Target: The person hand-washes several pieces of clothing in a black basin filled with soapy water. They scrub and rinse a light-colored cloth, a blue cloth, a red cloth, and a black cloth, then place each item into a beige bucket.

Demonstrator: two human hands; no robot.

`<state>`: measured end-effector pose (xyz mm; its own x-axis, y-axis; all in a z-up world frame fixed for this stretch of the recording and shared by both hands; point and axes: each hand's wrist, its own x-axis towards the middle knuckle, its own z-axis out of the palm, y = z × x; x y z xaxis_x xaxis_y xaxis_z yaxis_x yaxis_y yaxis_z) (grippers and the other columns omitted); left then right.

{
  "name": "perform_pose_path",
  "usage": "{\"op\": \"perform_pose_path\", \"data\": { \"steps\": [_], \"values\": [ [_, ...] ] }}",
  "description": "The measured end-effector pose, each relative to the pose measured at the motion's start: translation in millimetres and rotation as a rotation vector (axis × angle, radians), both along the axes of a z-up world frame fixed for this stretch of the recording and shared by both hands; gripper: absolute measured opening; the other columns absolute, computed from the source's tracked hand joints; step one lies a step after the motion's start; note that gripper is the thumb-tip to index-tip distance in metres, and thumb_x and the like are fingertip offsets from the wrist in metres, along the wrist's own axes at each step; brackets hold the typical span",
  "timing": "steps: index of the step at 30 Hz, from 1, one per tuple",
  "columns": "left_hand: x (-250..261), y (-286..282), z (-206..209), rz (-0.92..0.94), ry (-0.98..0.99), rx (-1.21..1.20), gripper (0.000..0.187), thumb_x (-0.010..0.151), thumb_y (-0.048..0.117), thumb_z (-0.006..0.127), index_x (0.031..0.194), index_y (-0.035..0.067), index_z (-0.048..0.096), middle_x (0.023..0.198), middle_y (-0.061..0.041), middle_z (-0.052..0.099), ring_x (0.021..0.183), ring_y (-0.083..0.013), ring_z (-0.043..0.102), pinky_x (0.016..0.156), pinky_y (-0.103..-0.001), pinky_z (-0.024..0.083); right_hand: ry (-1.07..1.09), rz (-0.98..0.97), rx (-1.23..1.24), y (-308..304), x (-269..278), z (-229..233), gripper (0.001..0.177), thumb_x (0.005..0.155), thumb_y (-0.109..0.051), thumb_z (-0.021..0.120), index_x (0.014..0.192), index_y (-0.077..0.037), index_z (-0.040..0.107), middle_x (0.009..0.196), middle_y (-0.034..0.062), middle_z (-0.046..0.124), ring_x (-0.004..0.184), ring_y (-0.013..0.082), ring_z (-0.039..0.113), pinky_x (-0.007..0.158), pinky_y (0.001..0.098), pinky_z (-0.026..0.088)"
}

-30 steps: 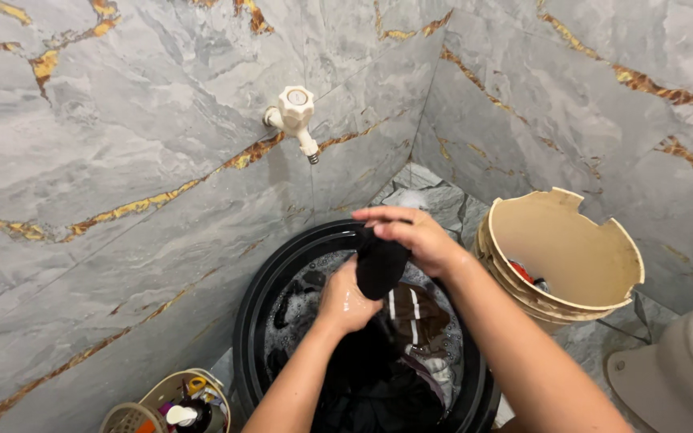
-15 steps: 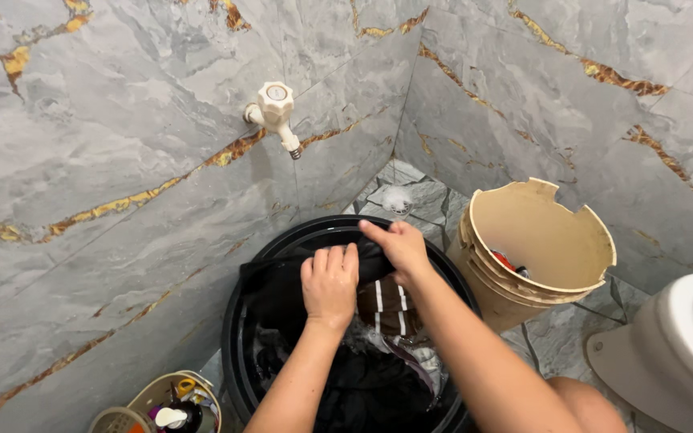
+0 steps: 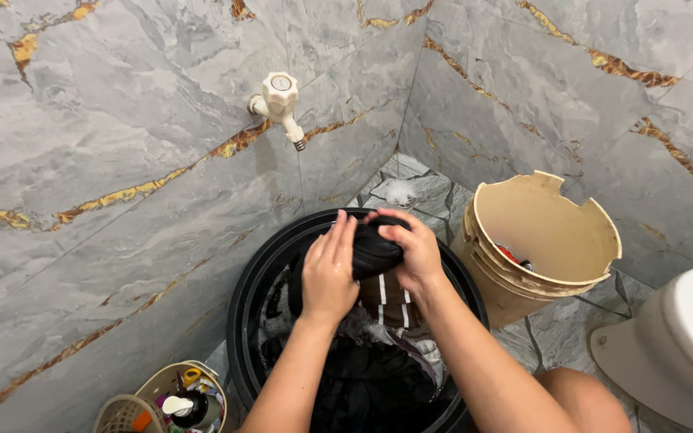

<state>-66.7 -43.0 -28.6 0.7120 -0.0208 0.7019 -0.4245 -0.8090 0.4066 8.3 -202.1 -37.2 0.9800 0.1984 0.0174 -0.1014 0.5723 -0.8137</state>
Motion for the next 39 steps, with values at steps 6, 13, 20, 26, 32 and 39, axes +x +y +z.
{"op": "perform_pose_path", "data": {
  "steps": [6,13,20,26,32,39],
  "values": [
    [3,1,7,-0.094,0.193,-0.365,0.091,0.067,-0.001,0.080,0.151,0.001,0.043,0.134,-0.019,0.066,0.120,-0.0393,0.064,0.097,-0.043,0.052,-0.616,-0.056,-0.443,18,-10,60,0.017,0.072,0.006,0.073,0.088,0.000,0.072,0.102,0.0118,0.075,0.100,0.0218,0.071,0.095,0.0322,0.055],
    [10,13,-5,-0.379,0.590,-0.622,0.062,0.060,0.001,0.082,0.117,0.002,0.060,0.100,-0.010,0.074,0.095,-0.0190,0.072,0.086,-0.033,0.057,-0.864,0.125,-0.714,23,-21,100,0.007,0.074,0.002,0.069,0.078,-0.003,0.065,0.085,0.0070,0.071,0.084,0.0172,0.072,0.079,0.0287,0.058],
    [13,-9,-18,-0.200,0.673,-0.673,0.057,0.057,0.013,0.093,0.106,0.003,0.065,0.098,-0.007,0.075,0.090,-0.0166,0.072,0.084,-0.033,0.058,-0.759,0.076,-0.893,11,-4,78,0.020,0.083,-0.014,0.075,0.099,-0.006,0.066,0.100,0.0079,0.073,0.097,0.0189,0.071,0.089,0.0312,0.055],
    [22,-2,-14,-0.040,0.311,-0.795,0.044,0.067,0.020,0.095,0.098,0.000,0.073,0.093,-0.010,0.079,0.082,-0.0179,0.074,0.079,-0.032,0.059,0.011,-0.142,-0.400,-10,-26,-10,0.095,0.086,-0.057,0.067,0.161,-0.016,0.024,0.167,0.0114,0.030,0.156,0.0280,0.027,0.121,0.0504,0.028],
    [15,-13,3,0.035,0.192,-0.961,0.040,0.072,0.015,0.094,0.100,-0.003,0.073,0.095,-0.008,0.078,0.082,-0.0163,0.071,0.078,-0.032,0.059,1.046,0.116,0.151,21,-76,-65,0.108,0.076,-0.091,0.046,0.167,-0.042,0.012,0.174,0.0096,0.007,0.150,0.0675,0.003,0.110,0.0866,0.007],
    [-11,-23,13,-0.064,0.484,-1.487,0.028,0.071,0.003,0.089,0.094,-0.001,0.075,0.091,-0.005,0.075,0.080,-0.0156,0.070,0.076,-0.030,0.056,0.735,0.159,0.508,32,-45,-102,0.072,0.085,-0.064,0.056,0.133,-0.010,0.066,0.142,0.0153,0.062,0.131,0.0372,0.056,0.115,0.0533,0.040]
  ]
}}
